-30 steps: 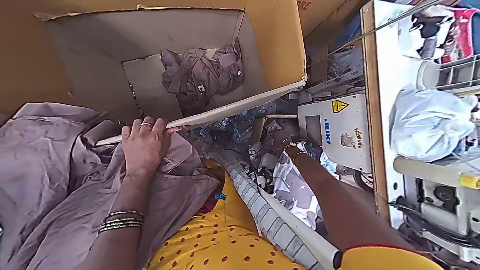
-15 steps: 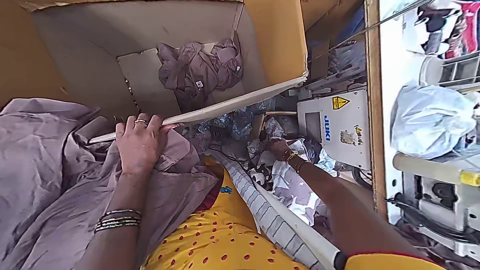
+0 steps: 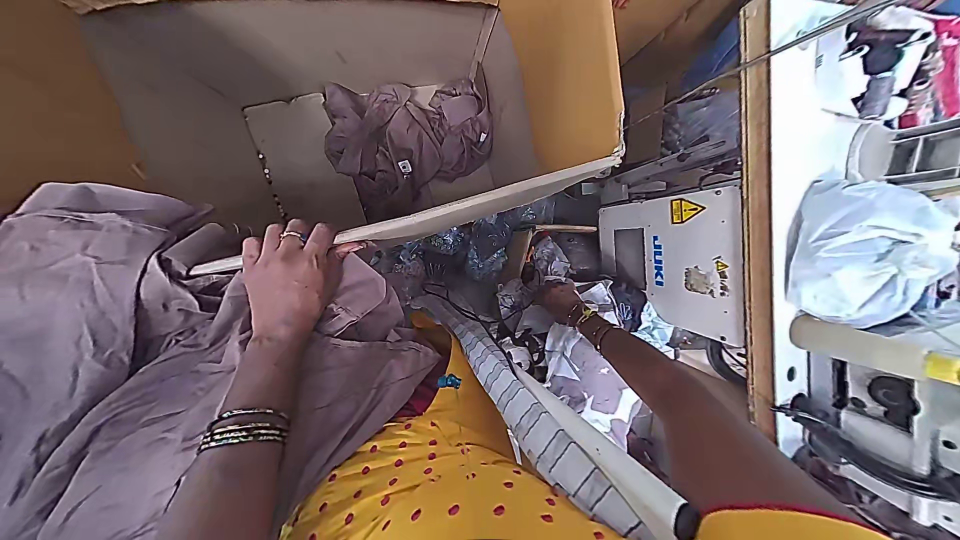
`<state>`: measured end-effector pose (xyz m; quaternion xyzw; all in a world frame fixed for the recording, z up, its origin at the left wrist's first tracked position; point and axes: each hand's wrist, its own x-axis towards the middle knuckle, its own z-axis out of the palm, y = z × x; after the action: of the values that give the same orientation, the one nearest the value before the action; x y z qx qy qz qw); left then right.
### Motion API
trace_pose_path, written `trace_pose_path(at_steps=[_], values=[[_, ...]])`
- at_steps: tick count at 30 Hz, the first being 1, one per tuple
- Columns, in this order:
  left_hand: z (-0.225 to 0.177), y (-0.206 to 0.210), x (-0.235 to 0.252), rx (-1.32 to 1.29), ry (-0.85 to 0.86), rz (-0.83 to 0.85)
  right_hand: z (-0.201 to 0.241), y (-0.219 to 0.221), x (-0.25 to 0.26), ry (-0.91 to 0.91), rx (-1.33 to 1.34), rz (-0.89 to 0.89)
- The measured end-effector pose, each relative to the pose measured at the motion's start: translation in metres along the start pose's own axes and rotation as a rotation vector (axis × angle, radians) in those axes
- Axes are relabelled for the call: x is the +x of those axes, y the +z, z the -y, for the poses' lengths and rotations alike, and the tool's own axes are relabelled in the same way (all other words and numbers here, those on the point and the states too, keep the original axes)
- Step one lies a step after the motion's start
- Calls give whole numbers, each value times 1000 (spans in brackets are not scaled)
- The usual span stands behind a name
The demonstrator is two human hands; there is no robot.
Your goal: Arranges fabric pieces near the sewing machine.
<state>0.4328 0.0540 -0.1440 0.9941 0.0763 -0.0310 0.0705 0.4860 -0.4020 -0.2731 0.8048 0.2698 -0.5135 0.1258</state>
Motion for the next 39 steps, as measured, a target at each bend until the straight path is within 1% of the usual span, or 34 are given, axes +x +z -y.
trace_pose_path(at_steps=[5,15,20,22,25,28,31,34,36,39], values=[[0,1,0,8,-11,13,1,-2,-1,-8,-30,-8],[1,2,-1,11,-10,-4,0,-4,-5,-53,4,-37],[1,2,0,18,-12,8,-15,-8,-13,-31,117,-84],[3,4,1,16,-6,-2,-23,-9,-20,-57,145,-118],[2,5,1,7,3,-18,-36,0,-26,-109,136,-184],[2,4,0,0,5,-21,-45,-7,-39,-184,130,-268],[2,5,0,2,12,-24,-57,-23,-57,-173,90,-262],[0,3,0,-6,3,-17,-62,-39,-73,-117,121,-280],[0,3,0,-14,5,-20,-63,-45,-81,-75,178,-331],[0,2,0,-27,7,-7,-66,-50,-90,-55,238,-460]])
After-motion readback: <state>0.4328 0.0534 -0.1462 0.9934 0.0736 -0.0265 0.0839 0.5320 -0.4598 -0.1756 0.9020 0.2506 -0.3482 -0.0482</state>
